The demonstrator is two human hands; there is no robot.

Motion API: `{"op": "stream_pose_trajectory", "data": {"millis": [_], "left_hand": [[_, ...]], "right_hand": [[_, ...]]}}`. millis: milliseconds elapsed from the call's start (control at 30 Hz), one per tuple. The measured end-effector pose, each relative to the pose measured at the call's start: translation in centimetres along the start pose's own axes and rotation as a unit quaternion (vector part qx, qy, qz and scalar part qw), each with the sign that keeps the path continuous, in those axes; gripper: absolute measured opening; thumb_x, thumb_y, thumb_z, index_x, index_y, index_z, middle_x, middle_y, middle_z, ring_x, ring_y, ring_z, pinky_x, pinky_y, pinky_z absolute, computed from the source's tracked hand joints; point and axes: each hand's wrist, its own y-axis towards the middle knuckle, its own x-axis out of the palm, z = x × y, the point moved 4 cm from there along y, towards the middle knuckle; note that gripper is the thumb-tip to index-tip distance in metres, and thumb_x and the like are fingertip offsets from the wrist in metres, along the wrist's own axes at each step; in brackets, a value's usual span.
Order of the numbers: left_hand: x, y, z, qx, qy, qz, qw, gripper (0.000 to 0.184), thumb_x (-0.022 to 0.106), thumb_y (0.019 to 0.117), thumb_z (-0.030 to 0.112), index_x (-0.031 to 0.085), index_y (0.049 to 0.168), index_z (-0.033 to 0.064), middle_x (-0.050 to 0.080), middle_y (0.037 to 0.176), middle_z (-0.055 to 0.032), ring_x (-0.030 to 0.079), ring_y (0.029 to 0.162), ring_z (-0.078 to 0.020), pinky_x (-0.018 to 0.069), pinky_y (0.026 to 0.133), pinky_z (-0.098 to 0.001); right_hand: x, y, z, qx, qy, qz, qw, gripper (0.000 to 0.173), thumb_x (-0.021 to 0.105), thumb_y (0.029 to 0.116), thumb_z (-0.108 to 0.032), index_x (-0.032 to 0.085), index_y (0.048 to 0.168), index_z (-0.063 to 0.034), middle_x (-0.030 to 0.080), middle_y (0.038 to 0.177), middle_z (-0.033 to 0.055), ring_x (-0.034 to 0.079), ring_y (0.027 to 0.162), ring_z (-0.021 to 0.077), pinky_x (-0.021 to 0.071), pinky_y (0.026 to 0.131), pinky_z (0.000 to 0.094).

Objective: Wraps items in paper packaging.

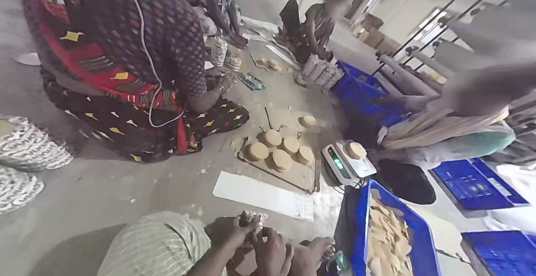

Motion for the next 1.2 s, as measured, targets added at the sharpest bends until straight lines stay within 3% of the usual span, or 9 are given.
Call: {"op": "stream_pose_trajectory", "data": {"millis": [167, 300, 367, 500, 700, 867, 967, 1100, 1200], "left_hand": [[-0.3, 0.1, 0.4, -0.014, 0.068, 0.009, 0.998, 0.058, 0.077, 0.0902, 0.045, 0.067, 0.127, 0.0006, 0.066, 0.127, -0.0221, 0.06, 0.124, -0.0354, 0.0458, 0.107, -0.0558], [-0.3, -0.2, 0.7, -0.012, 0.117, 0.012, 0.993, 0.058, 0.076, 0.0905, 0.046, 0.068, 0.127, 0.0028, 0.066, 0.128, -0.0214, 0.059, 0.126, -0.0356, 0.0442, 0.108, -0.0567], [-0.4, -0.5, 0.9, -0.008, 0.154, 0.011, 0.988, 0.056, 0.075, 0.0911, 0.049, 0.069, 0.124, 0.0032, 0.067, 0.124, -0.0207, 0.06, 0.124, -0.0352, 0.0451, 0.107, -0.057], [-0.7, -1.2, 1.6, -0.002, 0.245, 0.023, 0.969, 0.058, 0.073, 0.0896, 0.055, 0.072, 0.124, 0.0076, 0.069, 0.124, -0.0193, 0.06, 0.125, -0.0367, 0.0416, 0.109, -0.061], [-0.5, -2.1, 1.5, 0.011, 0.166, 0.002, 0.986, 0.043, 0.076, 0.0931, 0.036, 0.071, 0.12, 0.0023, 0.069, 0.121, -0.0197, 0.062, 0.12, -0.0337, 0.0455, 0.106, -0.0551], [-0.5, -2.8, 1.3, 0.029, 0.162, -0.012, 0.986, 0.041, 0.072, 0.0969, 0.025, 0.066, 0.126, -0.0035, 0.065, 0.128, -0.024, 0.058, 0.125, -0.0353, 0.0426, 0.109, -0.0527], [-0.6, -3.9, 1.3, 0.042, 0.104, -0.015, 0.994, 0.037, 0.069, 0.0967, 0.013, 0.063, 0.129, -0.0047, 0.064, 0.128, -0.024, 0.06, 0.123, -0.0339, 0.0459, 0.107, -0.0504], [-0.8, -4.1, 0.8, 0.026, 0.104, 0.023, 0.994, 0.038, 0.071, 0.097, 0.035, 0.072, 0.111, 0.0002, 0.071, 0.111, -0.0183, 0.066, 0.109, -0.0305, 0.0484, 0.1, -0.0526], [-0.7, -4.1, 0.7, 0.042, 0.13, 0.041, 0.99, 0.04, 0.068, 0.0987, 0.037, 0.073, 0.102, -0.0023, 0.071, 0.103, -0.0192, 0.066, 0.102, -0.0314, 0.0489, 0.097, -0.0532]], "right_hand": [[1.6, 1.7, 3.5, 0.061, 0.312, -0.091, 0.944, 0.029, 0.073, 0.0951, -0.019, 0.07, 0.112, 0.0037, 0.072, 0.103, 0.0166, 0.068, 0.095, 0.0233, 0.0551, 0.088, 0.043], [2.4, 2.4, 4.8, 0.172, 0.407, -0.224, 0.869, 0.038, 0.066, 0.1009, -0.026, 0.062, 0.127, 0.0013, 0.07, 0.105, 0.0136, 0.066, 0.092, 0.0186, 0.0544, 0.087, 0.039], [3.5, 3.0, 6.3, 0.166, 0.398, -0.239, 0.87, 0.036, 0.068, 0.0989, -0.032, 0.066, 0.121, -0.0036, 0.071, 0.094, 0.0058, 0.066, 0.082, 0.0126, 0.0557, 0.079, 0.0342], [2.4, 3.0, 5.2, 0.198, 0.413, -0.229, 0.859, 0.033, 0.069, 0.0986, -0.023, 0.064, 0.12, 0.0013, 0.068, 0.098, 0.0116, 0.064, 0.085, 0.0174, 0.0535, 0.081, 0.0379], [1.5, 2.6, 4.7, 0.215, 0.38, -0.241, 0.867, 0.036, 0.07, 0.0984, -0.029, 0.066, 0.121, -0.0009, 0.07, 0.1, 0.0127, 0.065, 0.089, 0.0208, 0.053, 0.086, 0.0433], [0.5, 2.6, 4.9, 0.17, 0.353, -0.195, 0.899, 0.019, 0.073, 0.0947, -0.016, 0.061, 0.084, -0.0038, 0.06, 0.073, 0.004, 0.056, 0.069, 0.0148, 0.0477, 0.074, 0.0395], [0.3, 1.7, 4.2, 0.145, 0.345, -0.169, 0.912, 0.019, 0.076, 0.0922, -0.014, 0.063, 0.089, 0.0, 0.062, 0.076, 0.007, 0.059, 0.071, 0.0159, 0.0504, 0.073, 0.0385], [0.7, 0.6, 3.6, 0.144, 0.36, -0.155, 0.909, 0.022, 0.074, 0.094, -0.014, 0.071, 0.108, 0.0028, 0.072, 0.094, 0.014, 0.068, 0.085, 0.0195, 0.055, 0.083, 0.0405], [0.3, 0.4, 3.5, 0.152, 0.362, -0.141, 0.909, 0.019, 0.067, 0.0998, -0.015, 0.073, 0.102, 0.0028, 0.07, 0.085, 0.0105, 0.063, 0.075, 0.0156, 0.053, 0.076, 0.0369]]}}
